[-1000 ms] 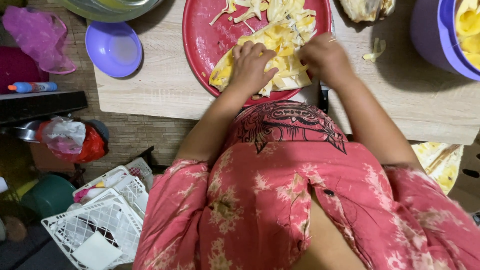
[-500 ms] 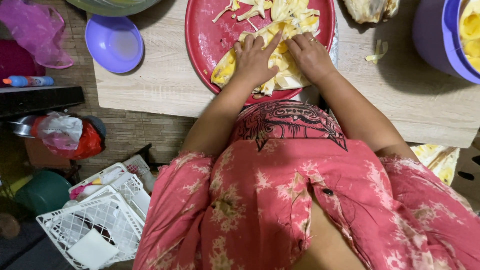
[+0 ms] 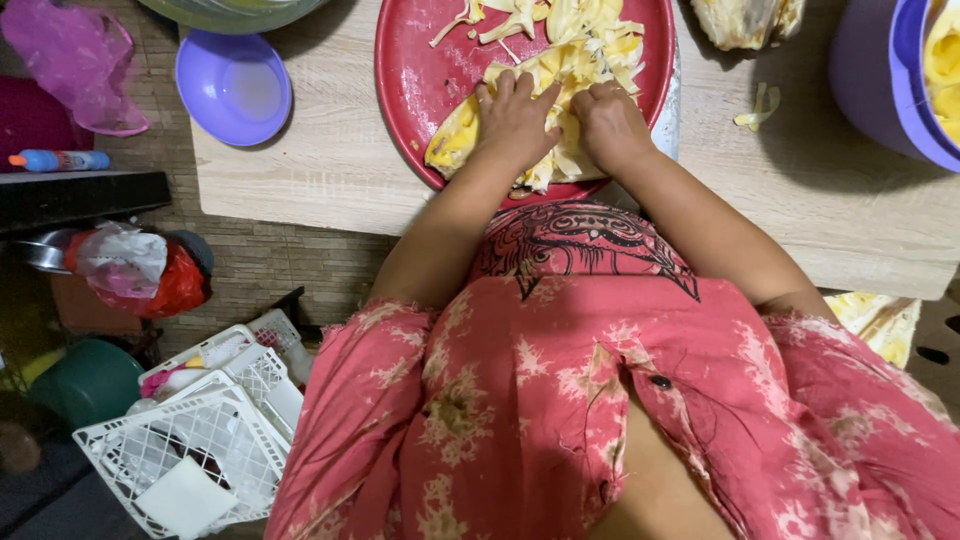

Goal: The person peels and separates jackfruit segments using a knife and hands. They remove the outer skin and fibrous parts, then place the edible yellow segments into a purple container while discarding waste onto a red tray.

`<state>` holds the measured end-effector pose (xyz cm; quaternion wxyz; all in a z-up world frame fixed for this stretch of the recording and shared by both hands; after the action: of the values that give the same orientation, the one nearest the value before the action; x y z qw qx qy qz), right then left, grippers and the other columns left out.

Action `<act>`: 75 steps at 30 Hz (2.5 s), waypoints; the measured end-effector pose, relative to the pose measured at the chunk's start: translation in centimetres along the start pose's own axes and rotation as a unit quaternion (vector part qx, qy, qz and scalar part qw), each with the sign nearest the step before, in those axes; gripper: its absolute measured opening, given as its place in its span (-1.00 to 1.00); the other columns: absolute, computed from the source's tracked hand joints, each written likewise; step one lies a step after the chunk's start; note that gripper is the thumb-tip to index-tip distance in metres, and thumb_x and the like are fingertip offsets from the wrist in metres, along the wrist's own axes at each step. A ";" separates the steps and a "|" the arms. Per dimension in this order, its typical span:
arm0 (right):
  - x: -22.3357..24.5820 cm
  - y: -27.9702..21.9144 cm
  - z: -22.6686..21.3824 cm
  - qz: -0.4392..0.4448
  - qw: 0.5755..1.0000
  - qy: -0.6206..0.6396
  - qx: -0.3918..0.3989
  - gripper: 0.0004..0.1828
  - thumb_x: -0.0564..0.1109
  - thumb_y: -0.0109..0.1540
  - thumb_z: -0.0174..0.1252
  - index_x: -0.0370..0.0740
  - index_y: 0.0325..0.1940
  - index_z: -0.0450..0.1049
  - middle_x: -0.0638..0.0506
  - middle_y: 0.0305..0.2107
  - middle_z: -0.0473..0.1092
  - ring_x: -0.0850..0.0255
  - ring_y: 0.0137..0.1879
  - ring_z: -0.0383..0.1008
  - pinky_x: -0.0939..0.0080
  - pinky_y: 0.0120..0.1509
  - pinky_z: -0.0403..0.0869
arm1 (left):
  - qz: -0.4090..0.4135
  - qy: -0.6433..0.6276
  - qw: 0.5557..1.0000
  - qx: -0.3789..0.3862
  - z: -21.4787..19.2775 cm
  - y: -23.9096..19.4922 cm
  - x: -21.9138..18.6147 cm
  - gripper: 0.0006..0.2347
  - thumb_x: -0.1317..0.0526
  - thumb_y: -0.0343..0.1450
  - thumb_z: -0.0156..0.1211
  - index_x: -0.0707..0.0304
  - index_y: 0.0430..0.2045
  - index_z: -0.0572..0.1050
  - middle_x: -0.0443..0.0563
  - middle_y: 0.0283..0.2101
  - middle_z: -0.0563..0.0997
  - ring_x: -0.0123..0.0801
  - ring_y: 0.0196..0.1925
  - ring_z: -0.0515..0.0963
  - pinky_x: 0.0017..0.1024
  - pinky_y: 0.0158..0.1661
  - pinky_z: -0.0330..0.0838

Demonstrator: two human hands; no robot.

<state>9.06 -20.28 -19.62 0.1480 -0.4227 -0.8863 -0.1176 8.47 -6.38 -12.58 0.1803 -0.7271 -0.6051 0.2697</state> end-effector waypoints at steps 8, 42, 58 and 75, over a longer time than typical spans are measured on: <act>-0.7 -1.4 -1.5 0.138 0.973 0.180 -0.047 -0.88 -0.25 0.31 0.19 -0.29 -0.16 0.64 -0.15 -0.31 0.56 -0.06 -0.21 0.52 -0.04 -0.08 0.47 | 0.001 -0.008 1.000 -0.005 0.2 -0.2 -0.3 -0.41 -0.18 0.49 0.05 -0.21 0.44 0.10 0.15 0.46 0.14 0.07 0.49 -0.01 0.25 0.33 -0.12; -3.2 2.3 1.2 0.192 0.967 0.124 0.110 -0.84 -0.12 0.18 0.31 -0.19 -0.48 0.57 0.02 -0.61 0.46 0.21 -0.45 0.40 0.16 -0.30 0.41 | 0.053 0.010 0.996 -0.068 1.3 0.1 -0.1 -0.38 -0.09 0.43 0.22 -0.11 0.40 0.16 0.13 0.33 0.33 0.02 0.41 0.14 0.17 0.28 -0.05; 0.8 2.4 0.1 0.075 0.985 -0.051 0.146 -0.64 -0.06 0.17 0.40 -0.34 -0.11 0.49 -0.20 -0.25 0.46 -0.08 -0.07 0.44 -0.03 0.17 0.47 | 0.104 -0.212 0.966 -0.108 0.1 -3.8 4.4 -0.23 -0.03 0.32 0.49 -0.16 0.43 0.15 0.14 0.49 -0.04 0.02 0.52 -0.23 0.30 0.40 -0.31; 3.7 2.4 -4.6 -0.024 0.963 0.256 0.084 -0.77 -0.21 0.43 0.06 -0.21 0.18 0.39 -0.16 -0.04 0.35 -0.04 0.07 0.37 -0.12 0.21 0.39 | -0.019 -0.165 0.966 -0.198 3.8 -5.4 2.9 -0.83 -0.04 0.39 0.18 -0.17 -0.28 0.64 0.10 0.52 -0.06 0.15 0.54 -0.05 0.43 0.38 -0.43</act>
<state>9.53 -17.70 -13.80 0.4025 -0.3432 -0.8353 -0.1503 2.27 -2.72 -12.95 -0.0641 -0.6819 -0.6816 0.2574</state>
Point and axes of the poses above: each hand's wrist, its own y-axis towards the middle knuckle, its own z-axis out of the palm, x = y × z, the point moved 6 cm from there along y, towards the middle knuckle
